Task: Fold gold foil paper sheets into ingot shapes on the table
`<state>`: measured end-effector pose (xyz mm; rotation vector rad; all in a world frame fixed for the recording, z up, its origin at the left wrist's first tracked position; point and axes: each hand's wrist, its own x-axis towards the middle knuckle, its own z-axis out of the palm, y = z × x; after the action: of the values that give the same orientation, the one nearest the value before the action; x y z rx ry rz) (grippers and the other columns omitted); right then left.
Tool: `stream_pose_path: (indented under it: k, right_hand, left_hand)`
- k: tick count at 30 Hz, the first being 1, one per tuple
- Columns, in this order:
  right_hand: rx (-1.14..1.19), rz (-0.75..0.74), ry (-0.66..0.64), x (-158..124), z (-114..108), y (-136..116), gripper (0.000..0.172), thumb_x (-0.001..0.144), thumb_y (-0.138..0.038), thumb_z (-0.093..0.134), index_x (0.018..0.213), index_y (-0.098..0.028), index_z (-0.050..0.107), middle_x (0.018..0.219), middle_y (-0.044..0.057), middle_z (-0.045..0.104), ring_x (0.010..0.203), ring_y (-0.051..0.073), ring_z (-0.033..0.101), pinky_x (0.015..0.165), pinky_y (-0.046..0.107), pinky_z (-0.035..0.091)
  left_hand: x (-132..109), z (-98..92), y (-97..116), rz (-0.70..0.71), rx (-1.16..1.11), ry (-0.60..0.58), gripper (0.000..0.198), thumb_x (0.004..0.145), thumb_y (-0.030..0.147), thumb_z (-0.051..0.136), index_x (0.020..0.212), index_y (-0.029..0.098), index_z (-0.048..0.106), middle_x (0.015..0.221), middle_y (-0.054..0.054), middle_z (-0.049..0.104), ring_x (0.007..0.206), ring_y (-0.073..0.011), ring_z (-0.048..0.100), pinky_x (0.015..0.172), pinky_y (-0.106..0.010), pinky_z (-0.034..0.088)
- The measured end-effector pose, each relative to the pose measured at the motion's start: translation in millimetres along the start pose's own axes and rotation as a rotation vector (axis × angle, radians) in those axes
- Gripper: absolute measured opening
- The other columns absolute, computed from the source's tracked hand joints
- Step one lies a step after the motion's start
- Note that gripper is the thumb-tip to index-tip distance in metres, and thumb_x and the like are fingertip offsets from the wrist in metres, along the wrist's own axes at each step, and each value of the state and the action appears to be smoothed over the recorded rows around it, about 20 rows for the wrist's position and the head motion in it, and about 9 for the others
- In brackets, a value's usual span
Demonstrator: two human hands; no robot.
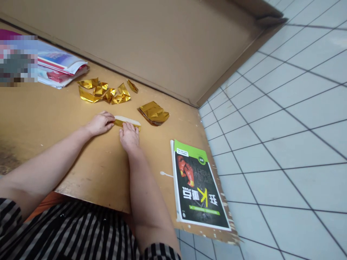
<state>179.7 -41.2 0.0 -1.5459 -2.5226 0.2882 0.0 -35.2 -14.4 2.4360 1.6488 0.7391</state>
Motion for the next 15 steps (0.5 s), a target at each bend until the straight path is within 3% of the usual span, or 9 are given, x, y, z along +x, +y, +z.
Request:
stream_pose_path:
  k: [7,15]
  right_hand:
    - [-0.013,-0.01,0.003,0.5,1.5,0.9,0.044,0.095,-0.029,0.036,0.135,-0.02,0.053,0.144,0.01,0.05,0.136,0.023,0.04,0.111,0.046,0.029]
    - [-0.022,-0.015,0.002,0.3,0.4,-0.2,0.043,0.095,-0.027,0.036,0.134,-0.021,0.053,0.144,0.01,0.05,0.136,0.024,0.039,0.11,0.047,0.029]
  left_hand:
    - [-0.8,-0.8,-8.0,-0.035,-0.14,-0.001,0.029,0.08,0.025,0.055,0.104,0.021,0.07,0.108,-0.006,0.071,0.104,-0.0237,0.06,0.098,-0.044,0.045]
    - [-0.3,2.1,-9.8,-0.001,-0.129,0.01,0.026,0.084,0.021,0.054,0.104,0.022,0.071,0.106,-0.006,0.072,0.102,-0.0222,0.061,0.097,-0.043,0.045]
